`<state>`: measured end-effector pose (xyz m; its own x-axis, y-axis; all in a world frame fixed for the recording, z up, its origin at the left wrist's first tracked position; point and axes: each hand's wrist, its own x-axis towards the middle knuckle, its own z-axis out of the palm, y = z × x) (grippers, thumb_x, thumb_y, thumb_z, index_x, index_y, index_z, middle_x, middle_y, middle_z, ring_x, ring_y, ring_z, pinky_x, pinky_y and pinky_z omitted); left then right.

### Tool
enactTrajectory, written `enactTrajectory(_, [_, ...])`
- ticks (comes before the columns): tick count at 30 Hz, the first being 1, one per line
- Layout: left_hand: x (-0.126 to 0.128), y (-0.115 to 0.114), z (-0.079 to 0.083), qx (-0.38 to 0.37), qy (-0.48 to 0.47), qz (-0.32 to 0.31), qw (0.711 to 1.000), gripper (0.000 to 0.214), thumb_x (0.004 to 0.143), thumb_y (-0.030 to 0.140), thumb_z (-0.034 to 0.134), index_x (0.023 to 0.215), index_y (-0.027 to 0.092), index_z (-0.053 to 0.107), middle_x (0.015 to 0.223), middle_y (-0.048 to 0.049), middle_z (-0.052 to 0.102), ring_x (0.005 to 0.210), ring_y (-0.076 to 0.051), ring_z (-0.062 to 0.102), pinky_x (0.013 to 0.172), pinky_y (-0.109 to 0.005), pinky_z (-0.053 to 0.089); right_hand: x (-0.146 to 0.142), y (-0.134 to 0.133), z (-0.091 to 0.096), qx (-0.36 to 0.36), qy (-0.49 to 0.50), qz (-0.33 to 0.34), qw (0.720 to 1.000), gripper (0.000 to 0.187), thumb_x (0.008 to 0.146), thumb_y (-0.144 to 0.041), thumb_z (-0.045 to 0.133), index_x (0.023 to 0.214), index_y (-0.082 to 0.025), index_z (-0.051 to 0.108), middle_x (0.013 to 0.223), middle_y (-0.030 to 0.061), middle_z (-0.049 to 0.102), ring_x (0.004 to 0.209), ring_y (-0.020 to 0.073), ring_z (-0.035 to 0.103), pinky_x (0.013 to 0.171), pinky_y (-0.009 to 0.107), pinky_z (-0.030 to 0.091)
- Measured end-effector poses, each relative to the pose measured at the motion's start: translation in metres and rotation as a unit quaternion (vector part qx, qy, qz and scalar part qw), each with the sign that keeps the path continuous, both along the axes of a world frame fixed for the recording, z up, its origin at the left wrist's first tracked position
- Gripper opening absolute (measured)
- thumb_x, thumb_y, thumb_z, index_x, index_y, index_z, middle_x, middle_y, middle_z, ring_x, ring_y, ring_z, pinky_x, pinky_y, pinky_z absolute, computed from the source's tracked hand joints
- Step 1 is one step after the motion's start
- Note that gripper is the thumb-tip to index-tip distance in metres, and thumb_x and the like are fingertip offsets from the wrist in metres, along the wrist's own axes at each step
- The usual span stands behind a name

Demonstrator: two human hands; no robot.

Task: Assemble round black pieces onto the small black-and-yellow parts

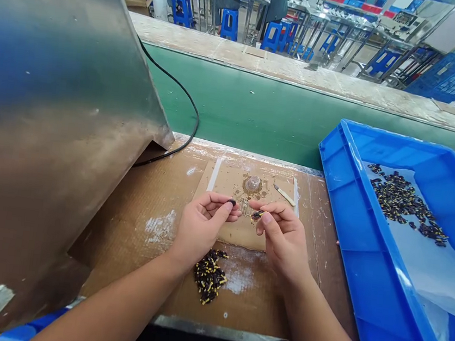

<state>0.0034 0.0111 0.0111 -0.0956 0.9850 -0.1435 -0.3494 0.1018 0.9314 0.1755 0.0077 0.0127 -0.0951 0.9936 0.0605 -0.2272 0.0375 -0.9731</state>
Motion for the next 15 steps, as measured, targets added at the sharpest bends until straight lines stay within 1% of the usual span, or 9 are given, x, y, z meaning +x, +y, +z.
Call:
enactTrajectory(3, [-0.0015, -0.0017, -0.0021, 0.056, 0.112, -0.004, 0.992, 0.017, 0.086, 0.029, 0.079, 0.098, 0.018, 0.073, 0.088, -0.0052, 0.075, 0.080, -0.014, 0.072, 0.078, -0.020, 0.059, -0.0034, -0.0020, 0.0057, 0.003, -0.034, 0.029, 0.999, 0.008, 0.098, -0.032, 0.066, 0.101, -0.025, 0.065, 0.121, 0.0058, 0.076, 0.069, 0.0095, 0.058, 0.067, 0.024, 0.049])
enactTrajectory(5, [-0.0034, -0.0024, -0.0032, 0.110, 0.188, -0.004, 0.976, 0.012, 0.090, 0.027, 0.074, 0.100, 0.021, 0.076, 0.095, -0.0049, 0.074, 0.087, -0.014, 0.071, 0.080, -0.021, 0.057, -0.0058, -0.0038, 0.0085, 0.002, -0.045, 0.043, 0.998, 0.008, 0.098, -0.032, 0.064, 0.100, -0.024, 0.063, 0.122, 0.0064, 0.075, 0.069, 0.0095, 0.058, 0.068, 0.024, 0.049])
enactTrajectory(8, [-0.0069, -0.0025, -0.0054, 0.173, 0.280, -0.001, 0.944, 0.017, 0.095, 0.026, 0.068, 0.109, 0.026, 0.077, 0.102, -0.0041, 0.072, 0.091, -0.014, 0.068, 0.081, -0.022, 0.056, -0.0076, -0.0056, 0.0096, 0.001, -0.051, 0.043, 0.998, 0.009, 0.099, -0.033, 0.063, 0.100, -0.024, 0.062, 0.124, 0.0063, 0.075, 0.067, 0.0094, 0.057, 0.068, 0.025, 0.049])
enactTrajectory(10, [-0.0088, -0.0025, -0.0072, 0.186, 0.306, -0.007, 0.934, 0.022, 0.097, 0.025, 0.064, 0.115, 0.028, 0.075, 0.102, -0.0035, 0.072, 0.088, -0.013, 0.068, 0.080, -0.023, 0.056, -0.0079, -0.0056, 0.0091, 0.001, -0.053, 0.040, 0.998, 0.009, 0.099, -0.034, 0.063, 0.100, -0.025, 0.062, 0.127, 0.0056, 0.074, 0.066, 0.0092, 0.055, 0.069, 0.026, 0.049])
enactTrajectory(12, [-0.0096, -0.0030, -0.0085, 0.192, 0.310, -0.015, 0.931, 0.023, 0.098, 0.024, 0.061, 0.117, 0.027, 0.075, 0.102, -0.0033, 0.072, 0.086, -0.012, 0.069, 0.080, -0.024, 0.057, -0.0081, -0.0049, 0.0083, 0.002, -0.056, 0.049, 0.997, 0.009, 0.100, -0.035, 0.062, 0.100, -0.026, 0.062, 0.127, 0.0050, 0.073, 0.067, 0.0095, 0.056, 0.071, 0.026, 0.050])
enactTrajectory(14, [-0.0090, -0.0039, -0.0083, 0.189, 0.299, -0.016, 0.935, 0.021, 0.098, 0.025, 0.062, 0.114, 0.026, 0.076, 0.105, -0.0037, 0.074, 0.088, -0.013, 0.070, 0.084, -0.025, 0.058, -0.0084, -0.0040, 0.0070, -0.001, -0.055, 0.064, 0.996, 0.010, 0.100, -0.035, 0.061, 0.100, -0.026, 0.062, 0.123, 0.0046, 0.074, 0.068, 0.0101, 0.056, 0.073, 0.027, 0.050])
enactTrajectory(15, [-0.0083, -0.0042, -0.0076, 0.179, 0.284, -0.013, 0.942, 0.019, 0.097, 0.026, 0.064, 0.112, 0.026, 0.076, 0.105, -0.0040, 0.075, 0.089, -0.014, 0.071, 0.086, -0.026, 0.059, -0.0086, -0.0036, 0.0059, -0.005, -0.053, 0.067, 0.996, 0.010, 0.100, -0.036, 0.061, 0.100, -0.026, 0.062, 0.120, 0.0044, 0.074, 0.067, 0.0104, 0.056, 0.072, 0.027, 0.050])
